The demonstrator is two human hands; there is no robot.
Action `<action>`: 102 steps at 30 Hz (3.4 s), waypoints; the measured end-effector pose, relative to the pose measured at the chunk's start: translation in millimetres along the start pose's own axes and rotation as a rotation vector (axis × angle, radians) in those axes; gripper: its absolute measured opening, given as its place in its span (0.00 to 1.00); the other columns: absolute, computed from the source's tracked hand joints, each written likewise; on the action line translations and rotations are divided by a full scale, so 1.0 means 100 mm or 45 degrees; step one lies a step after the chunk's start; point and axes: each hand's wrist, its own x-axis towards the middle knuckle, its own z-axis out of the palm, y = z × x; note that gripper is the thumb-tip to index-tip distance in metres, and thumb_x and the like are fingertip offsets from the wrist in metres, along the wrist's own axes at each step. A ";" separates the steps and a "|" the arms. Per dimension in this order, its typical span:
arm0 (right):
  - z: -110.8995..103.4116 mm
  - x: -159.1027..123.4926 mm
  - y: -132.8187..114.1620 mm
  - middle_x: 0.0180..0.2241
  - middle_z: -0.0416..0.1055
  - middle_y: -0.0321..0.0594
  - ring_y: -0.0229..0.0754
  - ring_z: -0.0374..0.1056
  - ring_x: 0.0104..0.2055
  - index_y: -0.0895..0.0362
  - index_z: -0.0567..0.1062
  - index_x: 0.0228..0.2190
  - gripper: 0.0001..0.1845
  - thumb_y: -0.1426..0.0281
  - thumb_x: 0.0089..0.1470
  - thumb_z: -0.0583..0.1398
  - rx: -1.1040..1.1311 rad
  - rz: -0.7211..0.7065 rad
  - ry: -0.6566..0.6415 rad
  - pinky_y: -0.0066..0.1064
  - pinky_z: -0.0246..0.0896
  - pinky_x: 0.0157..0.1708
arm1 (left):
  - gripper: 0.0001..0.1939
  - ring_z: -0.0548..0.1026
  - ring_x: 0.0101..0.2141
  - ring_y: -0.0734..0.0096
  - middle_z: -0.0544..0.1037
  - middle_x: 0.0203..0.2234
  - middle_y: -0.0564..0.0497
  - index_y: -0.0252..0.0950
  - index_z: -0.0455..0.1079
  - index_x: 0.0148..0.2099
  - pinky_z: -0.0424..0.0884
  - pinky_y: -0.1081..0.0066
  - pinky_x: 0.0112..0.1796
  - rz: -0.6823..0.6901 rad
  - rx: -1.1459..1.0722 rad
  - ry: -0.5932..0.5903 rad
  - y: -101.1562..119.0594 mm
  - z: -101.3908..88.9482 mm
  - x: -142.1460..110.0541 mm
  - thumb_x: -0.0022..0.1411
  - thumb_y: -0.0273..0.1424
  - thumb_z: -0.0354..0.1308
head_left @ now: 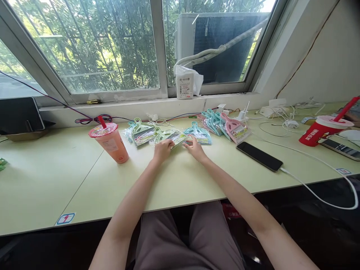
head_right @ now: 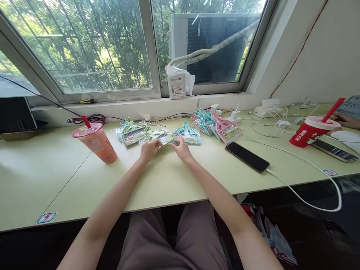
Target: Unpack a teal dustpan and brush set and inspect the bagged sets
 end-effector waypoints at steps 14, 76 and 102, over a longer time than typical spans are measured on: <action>-0.14 0.14 0.08 0.30 0.76 0.35 0.35 0.73 0.28 0.55 0.69 0.42 0.26 0.66 0.41 0.71 0.683 0.543 0.041 0.22 0.68 0.26 | 0.13 0.73 0.30 0.67 0.80 0.29 0.50 0.39 0.77 0.33 0.65 0.69 0.36 0.153 -0.355 -0.156 0.16 0.05 0.01 0.60 0.39 0.53; -0.76 0.38 0.47 0.50 0.71 0.55 0.59 0.62 0.56 0.59 0.78 0.41 0.17 0.61 0.54 0.62 -0.783 0.109 0.622 0.52 0.58 0.54 | 0.12 0.60 0.60 0.50 0.63 0.58 0.36 0.33 0.70 0.32 0.57 0.57 0.58 -0.413 -0.190 0.163 0.32 0.78 0.50 0.61 0.37 0.57; -0.99 0.49 0.73 0.38 0.77 0.47 0.52 0.72 0.42 0.59 0.76 0.45 0.40 0.59 0.27 0.74 0.366 0.192 -0.057 0.45 0.67 0.46 | 0.16 0.74 0.40 0.63 0.78 0.39 0.47 0.34 0.71 0.47 0.69 0.65 0.43 -0.323 -0.767 -0.109 0.25 0.58 0.38 0.55 0.30 0.60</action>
